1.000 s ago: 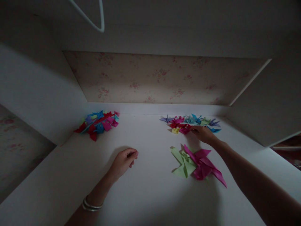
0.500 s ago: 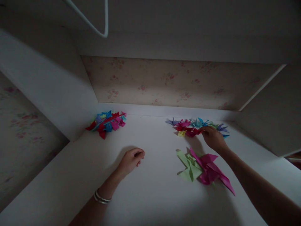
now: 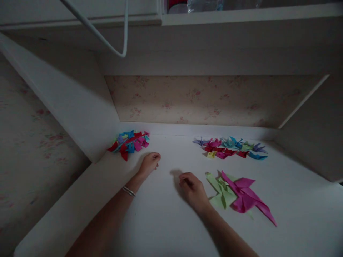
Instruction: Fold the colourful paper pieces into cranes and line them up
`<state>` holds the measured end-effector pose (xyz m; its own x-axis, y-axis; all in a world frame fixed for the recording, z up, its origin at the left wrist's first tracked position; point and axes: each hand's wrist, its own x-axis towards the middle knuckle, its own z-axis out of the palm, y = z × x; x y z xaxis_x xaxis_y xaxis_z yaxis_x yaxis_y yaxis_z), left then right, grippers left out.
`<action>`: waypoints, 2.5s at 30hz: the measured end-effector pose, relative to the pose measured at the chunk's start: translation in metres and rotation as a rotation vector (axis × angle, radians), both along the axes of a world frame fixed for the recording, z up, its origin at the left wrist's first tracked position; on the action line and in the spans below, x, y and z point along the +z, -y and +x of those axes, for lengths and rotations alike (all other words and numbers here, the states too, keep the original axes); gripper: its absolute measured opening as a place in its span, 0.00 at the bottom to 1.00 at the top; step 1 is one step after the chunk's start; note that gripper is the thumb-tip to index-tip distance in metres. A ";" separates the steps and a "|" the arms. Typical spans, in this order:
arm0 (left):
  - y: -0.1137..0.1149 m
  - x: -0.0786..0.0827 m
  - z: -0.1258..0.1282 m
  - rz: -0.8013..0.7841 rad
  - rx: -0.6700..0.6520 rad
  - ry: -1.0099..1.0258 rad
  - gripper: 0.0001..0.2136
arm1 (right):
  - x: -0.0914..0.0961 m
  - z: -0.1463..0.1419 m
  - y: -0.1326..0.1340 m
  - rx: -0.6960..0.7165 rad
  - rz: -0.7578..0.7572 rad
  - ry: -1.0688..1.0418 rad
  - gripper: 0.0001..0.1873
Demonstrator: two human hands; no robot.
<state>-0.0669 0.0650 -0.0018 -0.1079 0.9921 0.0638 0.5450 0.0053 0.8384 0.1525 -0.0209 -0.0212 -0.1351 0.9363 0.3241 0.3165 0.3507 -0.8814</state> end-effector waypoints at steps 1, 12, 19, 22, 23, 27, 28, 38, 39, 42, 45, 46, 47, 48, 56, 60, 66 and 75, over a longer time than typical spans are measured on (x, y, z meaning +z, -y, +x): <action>-0.012 0.004 -0.008 0.028 0.041 -0.076 0.08 | 0.000 -0.005 -0.002 0.014 0.009 0.014 0.08; -0.057 0.011 -0.036 0.105 0.293 -0.678 0.15 | -0.009 0.006 -0.011 -0.004 -0.156 -0.058 0.07; -0.054 0.008 -0.034 0.102 0.227 -0.785 0.16 | -0.018 0.005 -0.014 0.016 -0.203 -0.132 0.08; -0.047 0.012 -0.029 0.120 0.188 -0.764 0.16 | -0.018 0.005 -0.013 0.011 -0.218 -0.163 0.10; -0.044 0.014 -0.026 0.130 0.174 -0.747 0.16 | -0.018 0.005 -0.013 0.013 -0.222 -0.172 0.11; -0.027 0.022 -0.007 0.173 0.048 -0.637 0.14 | -0.017 0.003 -0.014 0.025 -0.258 -0.272 0.12; -0.019 0.024 0.000 0.179 -0.007 -0.600 0.13 | -0.016 0.003 -0.014 0.026 -0.271 -0.324 0.12; 0.071 0.024 0.058 0.153 -0.528 -0.103 0.10 | 0.004 0.005 -0.013 0.005 -0.441 -0.846 0.26; 0.074 0.023 0.059 0.145 -0.524 -0.080 0.10 | 0.004 0.005 -0.013 0.005 -0.442 -0.848 0.26; 0.076 0.016 0.059 0.124 -0.511 -0.019 0.09 | 0.003 0.005 -0.012 0.009 -0.429 -0.767 0.23; 0.075 0.006 0.059 0.094 -0.484 0.089 0.10 | 0.003 0.004 -0.011 0.036 -0.405 -0.670 0.17; 0.074 0.002 0.060 0.078 -0.459 0.138 0.10 | 0.004 0.003 -0.011 0.042 -0.398 -0.657 0.16; 0.074 -0.001 0.060 0.060 -0.428 0.188 0.11 | 0.004 0.003 -0.010 0.043 -0.392 -0.654 0.15; 0.073 -0.005 0.061 0.043 -0.394 0.236 0.12 | 0.005 0.003 -0.010 0.043 -0.390 -0.658 0.14; 0.071 -0.018 0.068 0.070 -0.198 0.445 0.17 | 0.008 0.006 -0.007 -0.096 -0.408 -0.639 0.17; 0.071 -0.016 0.067 0.114 -0.125 0.470 0.17 | 0.006 0.005 -0.008 -0.148 -0.387 -0.608 0.18; 0.070 -0.016 0.068 0.108 -0.093 0.522 0.18 | 0.004 0.005 -0.008 -0.129 -0.383 -0.588 0.19; 0.069 -0.017 0.068 0.096 -0.089 0.518 0.19 | 0.005 0.004 -0.007 -0.131 -0.378 -0.584 0.18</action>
<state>0.0015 -0.0041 -0.0191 -0.0648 0.9912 0.1158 0.0541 -0.1124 0.9922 0.1568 -0.0136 -0.0166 0.0830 0.9957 -0.0409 -0.2268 -0.0211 -0.9737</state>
